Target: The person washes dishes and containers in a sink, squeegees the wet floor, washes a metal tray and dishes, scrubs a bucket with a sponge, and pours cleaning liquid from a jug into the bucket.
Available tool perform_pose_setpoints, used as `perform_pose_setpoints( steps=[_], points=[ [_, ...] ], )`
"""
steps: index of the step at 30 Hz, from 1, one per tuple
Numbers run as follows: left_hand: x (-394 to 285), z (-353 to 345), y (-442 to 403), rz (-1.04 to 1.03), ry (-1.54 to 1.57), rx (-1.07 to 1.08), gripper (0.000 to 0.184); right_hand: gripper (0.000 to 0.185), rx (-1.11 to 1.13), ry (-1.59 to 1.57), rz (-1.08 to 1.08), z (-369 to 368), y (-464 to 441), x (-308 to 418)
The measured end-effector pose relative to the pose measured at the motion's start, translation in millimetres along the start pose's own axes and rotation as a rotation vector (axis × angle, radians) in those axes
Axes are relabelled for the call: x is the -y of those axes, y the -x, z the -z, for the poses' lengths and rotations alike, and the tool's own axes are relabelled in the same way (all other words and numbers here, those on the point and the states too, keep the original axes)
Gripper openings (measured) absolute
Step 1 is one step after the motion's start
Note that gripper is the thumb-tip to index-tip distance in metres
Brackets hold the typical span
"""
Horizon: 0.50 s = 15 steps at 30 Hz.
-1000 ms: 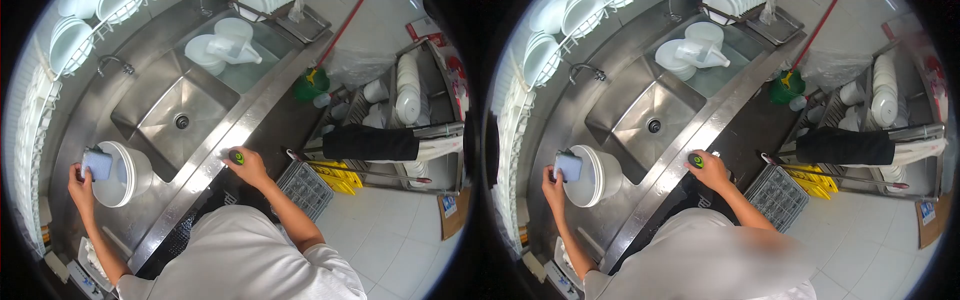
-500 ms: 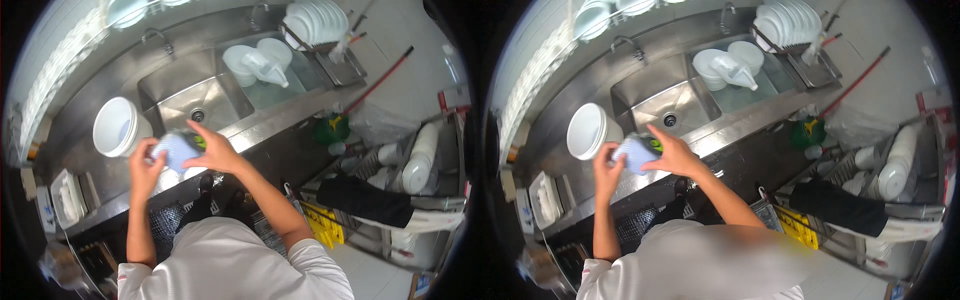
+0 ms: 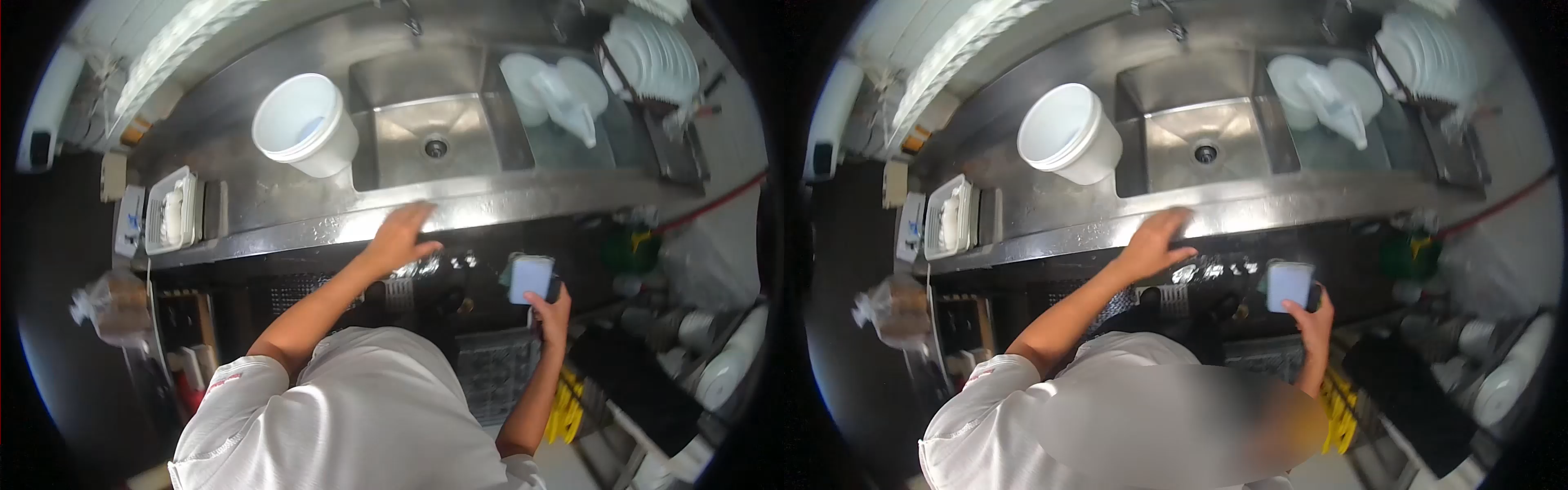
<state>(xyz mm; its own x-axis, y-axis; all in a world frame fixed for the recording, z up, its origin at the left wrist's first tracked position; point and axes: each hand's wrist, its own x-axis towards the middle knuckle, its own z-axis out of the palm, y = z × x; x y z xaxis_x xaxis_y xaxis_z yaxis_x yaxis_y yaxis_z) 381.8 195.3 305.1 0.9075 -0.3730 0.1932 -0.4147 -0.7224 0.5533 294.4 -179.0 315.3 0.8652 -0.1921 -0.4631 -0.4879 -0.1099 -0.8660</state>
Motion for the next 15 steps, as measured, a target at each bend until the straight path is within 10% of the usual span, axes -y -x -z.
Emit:
perform_pose_setpoints(
  steps=[4, 15],
  points=[
    [61.2, 2.7, 26.7, -0.086, -0.388, 0.266, 0.102, 0.065, -0.460, 0.255, 0.071, 48.4, 37.0, -160.1],
    [110.4, -29.0, 35.7, -0.338, -0.418, 0.228, 0.090, 0.067, -1.105, 0.233, -0.253, -75.1, 189.6, -307.9]
  ],
)
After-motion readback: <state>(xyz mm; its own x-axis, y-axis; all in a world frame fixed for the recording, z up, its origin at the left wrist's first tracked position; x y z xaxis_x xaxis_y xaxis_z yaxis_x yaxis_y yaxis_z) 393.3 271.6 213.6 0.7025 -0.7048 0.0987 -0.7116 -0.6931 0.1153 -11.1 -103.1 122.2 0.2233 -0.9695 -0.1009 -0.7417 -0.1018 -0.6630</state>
